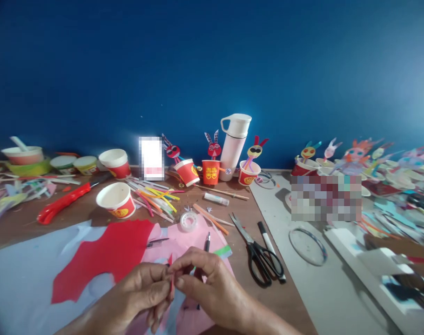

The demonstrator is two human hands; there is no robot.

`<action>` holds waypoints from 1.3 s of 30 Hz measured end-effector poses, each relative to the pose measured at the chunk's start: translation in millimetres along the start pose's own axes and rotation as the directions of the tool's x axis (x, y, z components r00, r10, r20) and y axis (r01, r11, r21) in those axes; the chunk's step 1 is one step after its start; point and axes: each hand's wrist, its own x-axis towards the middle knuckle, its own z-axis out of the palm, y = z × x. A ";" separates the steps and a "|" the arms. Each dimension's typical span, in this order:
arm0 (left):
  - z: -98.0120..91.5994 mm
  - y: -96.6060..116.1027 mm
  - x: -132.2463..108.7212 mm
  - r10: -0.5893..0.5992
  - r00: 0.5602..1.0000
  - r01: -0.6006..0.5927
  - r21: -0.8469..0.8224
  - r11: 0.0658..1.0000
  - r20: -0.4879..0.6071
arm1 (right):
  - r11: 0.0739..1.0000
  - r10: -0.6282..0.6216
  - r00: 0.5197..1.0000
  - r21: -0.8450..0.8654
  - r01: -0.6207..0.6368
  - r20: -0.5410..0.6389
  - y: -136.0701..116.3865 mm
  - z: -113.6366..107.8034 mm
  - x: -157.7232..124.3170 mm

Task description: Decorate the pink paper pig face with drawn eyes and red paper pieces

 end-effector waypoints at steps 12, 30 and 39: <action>-12.5 2.9 -35.6 0.014 0.985 0.002 0.092 0.996 -0.171 | 0.968 0.244 0.963 -0.094 -0.235 0.111 -22.8 11.3 1.4; -26.6 -2.3 -17.2 -0.123 0.918 0.165 0.081 0.983 -0.377 | 0.921 0.363 0.926 0.112 -0.373 0.101 7.9 11.5 18.7; -27.6 -6.3 -15.7 -0.087 0.943 0.142 0.151 0.978 -0.322 | 0.925 0.375 0.924 0.040 -0.379 0.076 9.6 13.7 18.8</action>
